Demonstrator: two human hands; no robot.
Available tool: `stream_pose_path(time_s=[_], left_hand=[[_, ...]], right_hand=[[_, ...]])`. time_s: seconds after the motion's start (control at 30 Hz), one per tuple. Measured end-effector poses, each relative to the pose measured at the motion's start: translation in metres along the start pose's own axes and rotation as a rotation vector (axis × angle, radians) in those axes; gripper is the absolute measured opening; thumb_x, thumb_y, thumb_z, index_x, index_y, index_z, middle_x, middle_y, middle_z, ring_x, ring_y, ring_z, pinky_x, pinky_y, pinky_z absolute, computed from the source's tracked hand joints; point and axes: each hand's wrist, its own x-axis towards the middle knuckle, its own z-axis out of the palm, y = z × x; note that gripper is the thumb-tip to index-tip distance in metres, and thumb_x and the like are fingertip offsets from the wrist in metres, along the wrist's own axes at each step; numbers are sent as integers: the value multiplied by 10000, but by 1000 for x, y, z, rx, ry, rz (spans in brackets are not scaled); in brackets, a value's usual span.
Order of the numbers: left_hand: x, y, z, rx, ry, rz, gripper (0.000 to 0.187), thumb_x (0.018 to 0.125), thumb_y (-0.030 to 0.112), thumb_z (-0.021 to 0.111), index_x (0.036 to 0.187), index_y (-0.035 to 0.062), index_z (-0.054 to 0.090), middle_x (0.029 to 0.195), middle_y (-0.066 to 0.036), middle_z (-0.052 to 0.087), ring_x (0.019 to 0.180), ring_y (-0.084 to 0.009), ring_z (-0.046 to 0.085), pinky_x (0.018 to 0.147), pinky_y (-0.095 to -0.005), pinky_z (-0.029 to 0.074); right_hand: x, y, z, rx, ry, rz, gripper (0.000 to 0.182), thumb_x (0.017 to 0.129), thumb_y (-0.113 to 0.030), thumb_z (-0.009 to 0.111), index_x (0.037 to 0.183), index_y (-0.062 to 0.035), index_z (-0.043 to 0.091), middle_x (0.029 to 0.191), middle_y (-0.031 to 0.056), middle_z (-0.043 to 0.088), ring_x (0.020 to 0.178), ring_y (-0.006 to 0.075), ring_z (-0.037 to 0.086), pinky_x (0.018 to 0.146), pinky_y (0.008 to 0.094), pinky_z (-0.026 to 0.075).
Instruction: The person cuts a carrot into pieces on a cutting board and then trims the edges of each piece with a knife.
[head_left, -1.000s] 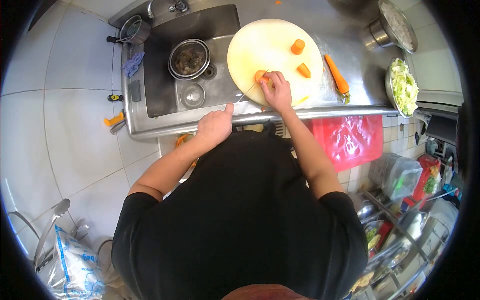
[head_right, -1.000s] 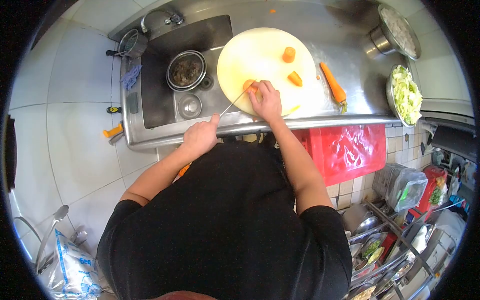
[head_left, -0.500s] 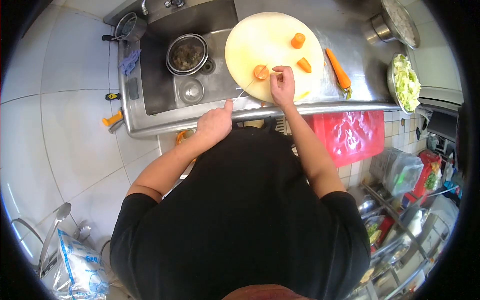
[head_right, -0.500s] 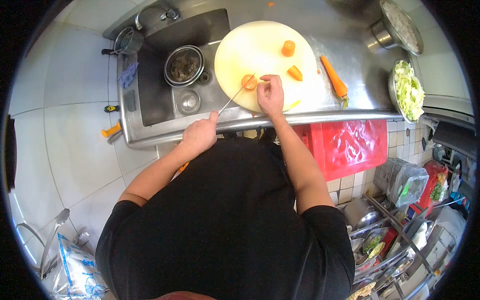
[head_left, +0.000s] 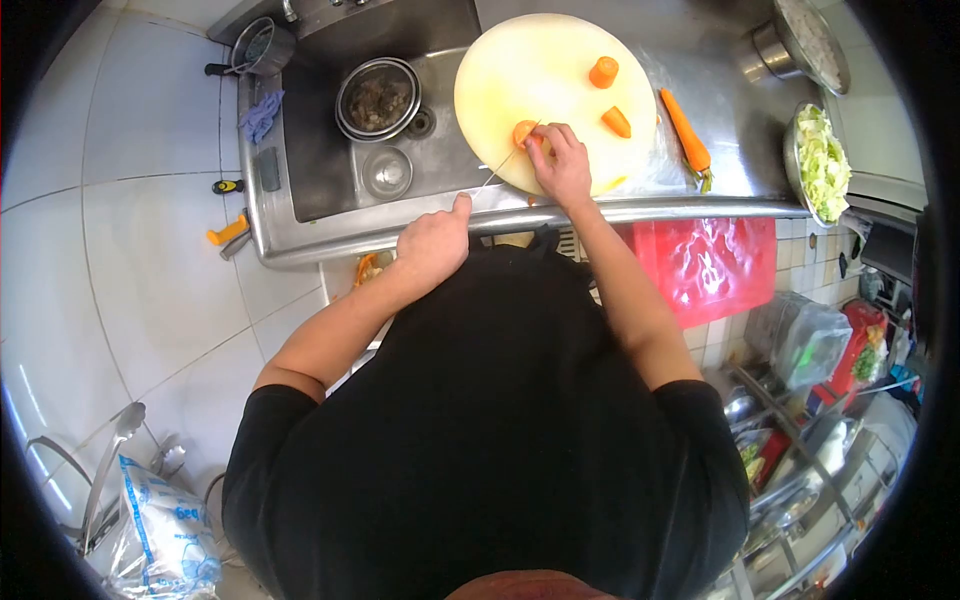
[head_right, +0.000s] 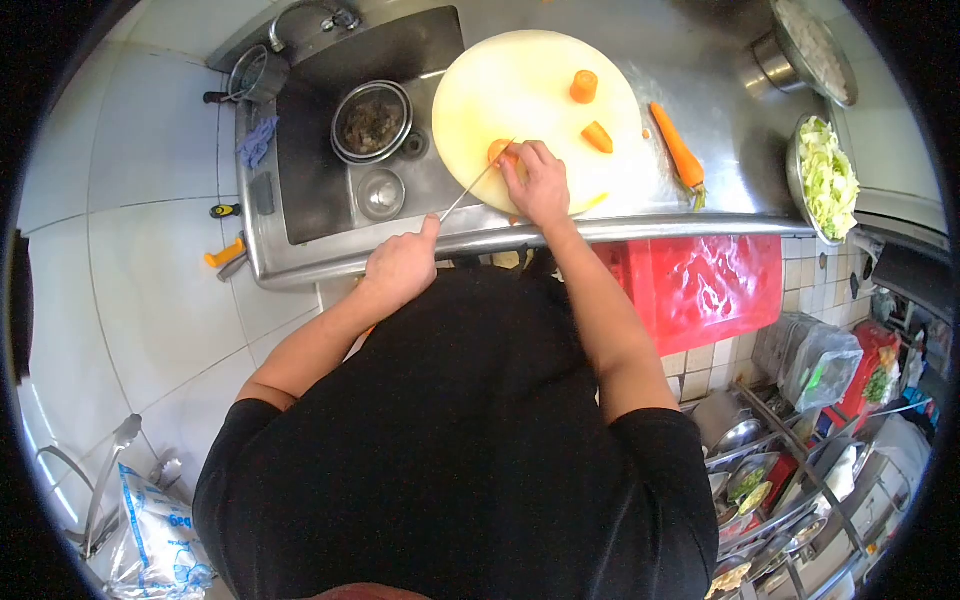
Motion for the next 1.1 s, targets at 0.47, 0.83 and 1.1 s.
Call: stream_pose_path(time_s=[0.47, 0.83, 1.1], left_hand=[[-9, 5, -11, 11, -56, -45, 439, 914, 56, 527, 1346, -10, 485, 870, -281, 732, 847, -464, 741, 766, -578, 586], [-4, 21, -28, -10, -154, -104, 447, 947, 32, 483, 1386, -43, 459, 930, -308, 728, 905, -493, 732, 805, -583, 581], [12, 28, -31, -14, -166, -70, 432, 984, 49, 423, 1400, -62, 456, 976, -315, 732, 934, -474, 738, 821, -578, 584]], right_hand=[[0, -1, 0, -6, 1, 6, 168, 907, -235, 764, 1034, -127, 740, 985, 49, 718, 877, 273, 694, 746, 405, 506], [1, -1, 1, -36, 36, -29, 165, 899, -225, 757, 1036, -134, 738, 971, 35, 724, 861, 260, 700, 744, 395, 489], [1, -1, 1, -44, 28, -29, 175, 906, -228, 748, 1059, -144, 733, 996, 33, 728, 869, 253, 701, 747, 405, 485]])
